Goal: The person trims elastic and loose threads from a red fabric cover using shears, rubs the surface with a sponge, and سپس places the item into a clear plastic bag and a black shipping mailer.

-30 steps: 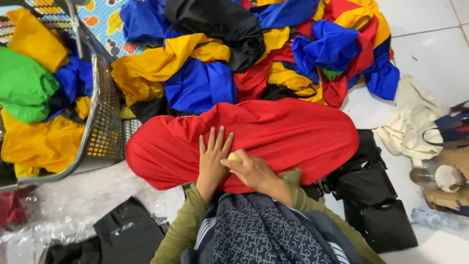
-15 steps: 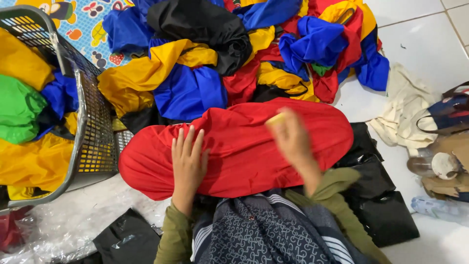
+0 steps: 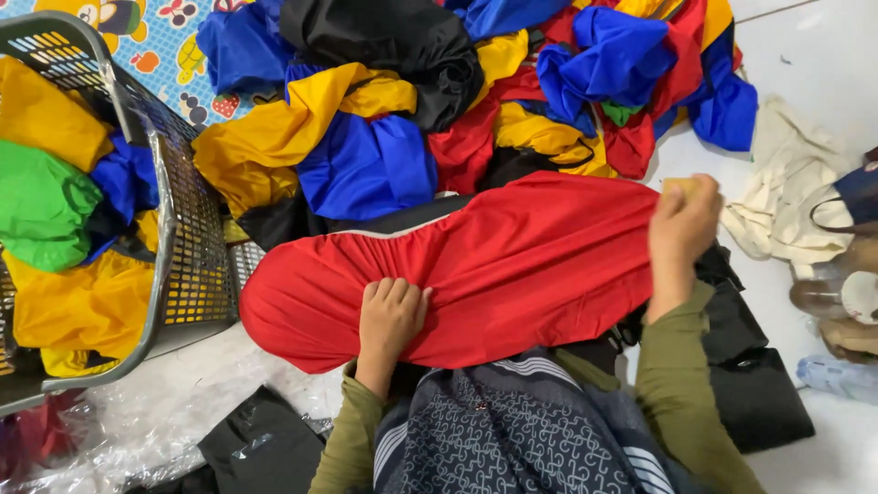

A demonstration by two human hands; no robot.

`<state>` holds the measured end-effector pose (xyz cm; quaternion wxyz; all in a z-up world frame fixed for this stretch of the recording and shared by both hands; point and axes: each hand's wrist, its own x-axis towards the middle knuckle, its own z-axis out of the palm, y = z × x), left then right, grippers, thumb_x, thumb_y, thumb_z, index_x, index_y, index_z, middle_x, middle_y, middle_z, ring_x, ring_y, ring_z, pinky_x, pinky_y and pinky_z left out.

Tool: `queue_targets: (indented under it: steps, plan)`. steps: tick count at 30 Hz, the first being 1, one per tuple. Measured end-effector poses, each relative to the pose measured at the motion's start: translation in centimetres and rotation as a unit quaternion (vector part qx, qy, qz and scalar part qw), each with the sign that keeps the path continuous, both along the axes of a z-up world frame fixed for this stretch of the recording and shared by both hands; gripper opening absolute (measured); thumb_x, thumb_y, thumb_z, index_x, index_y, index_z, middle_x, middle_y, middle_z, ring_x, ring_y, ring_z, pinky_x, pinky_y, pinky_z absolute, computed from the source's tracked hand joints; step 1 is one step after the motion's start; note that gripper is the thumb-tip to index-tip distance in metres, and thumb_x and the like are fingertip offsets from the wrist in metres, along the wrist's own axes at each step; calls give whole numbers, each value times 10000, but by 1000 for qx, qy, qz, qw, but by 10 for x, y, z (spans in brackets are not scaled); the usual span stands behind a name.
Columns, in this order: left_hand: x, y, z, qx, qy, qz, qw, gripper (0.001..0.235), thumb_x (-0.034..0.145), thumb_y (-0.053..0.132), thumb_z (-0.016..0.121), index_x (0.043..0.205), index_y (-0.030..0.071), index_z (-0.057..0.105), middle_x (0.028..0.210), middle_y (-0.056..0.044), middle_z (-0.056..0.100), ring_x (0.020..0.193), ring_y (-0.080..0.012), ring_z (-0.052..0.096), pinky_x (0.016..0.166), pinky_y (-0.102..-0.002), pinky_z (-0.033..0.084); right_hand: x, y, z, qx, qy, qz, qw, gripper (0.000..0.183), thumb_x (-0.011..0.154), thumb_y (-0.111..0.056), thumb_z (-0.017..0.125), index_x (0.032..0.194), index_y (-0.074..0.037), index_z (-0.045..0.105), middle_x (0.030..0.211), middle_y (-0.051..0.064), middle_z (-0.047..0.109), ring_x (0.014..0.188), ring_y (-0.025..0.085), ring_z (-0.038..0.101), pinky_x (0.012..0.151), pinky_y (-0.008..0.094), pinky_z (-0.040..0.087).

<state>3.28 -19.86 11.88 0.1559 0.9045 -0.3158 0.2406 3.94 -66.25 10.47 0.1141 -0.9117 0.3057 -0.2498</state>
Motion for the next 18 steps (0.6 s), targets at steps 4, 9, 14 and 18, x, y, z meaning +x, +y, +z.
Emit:
queue_targets:
  steps: [4,9,14,18]
  plan:
    - [3,3,-28,29,33,15,999,291,890,357,679,691,172,574,710,-9,499,701,-231,550,655,-380,419,31,175,39,137,-120,303,935,244,1036,-276,654,1237,-137,660,1004,116,647,949,394,684,796,444,560]
    - [0,9,-24,42,36,12,998,262,887,383,704,742,181,623,714,0,504,708,-230,549,646,-376,412,12,241,10,14,-31,568,823,229,914,-330,720,1109,-213,695,859,15,593,797,266,673,642,404,582]
    - [-2,4,-13,6,15,22,1000,323,914,315,711,686,137,567,697,-29,491,693,-240,554,658,-352,444,49,37,-41,-147,107,164,970,150,1039,-383,664,1097,-248,686,912,54,618,780,313,722,654,458,601]
    - [-1,1,-13,-5,-1,7,1000,313,923,313,701,694,145,571,698,-28,486,691,-234,551,677,-349,454,52,-51,-74,-148,103,-19,984,238,914,-333,807,1022,-229,624,885,14,590,732,302,723,602,449,582]
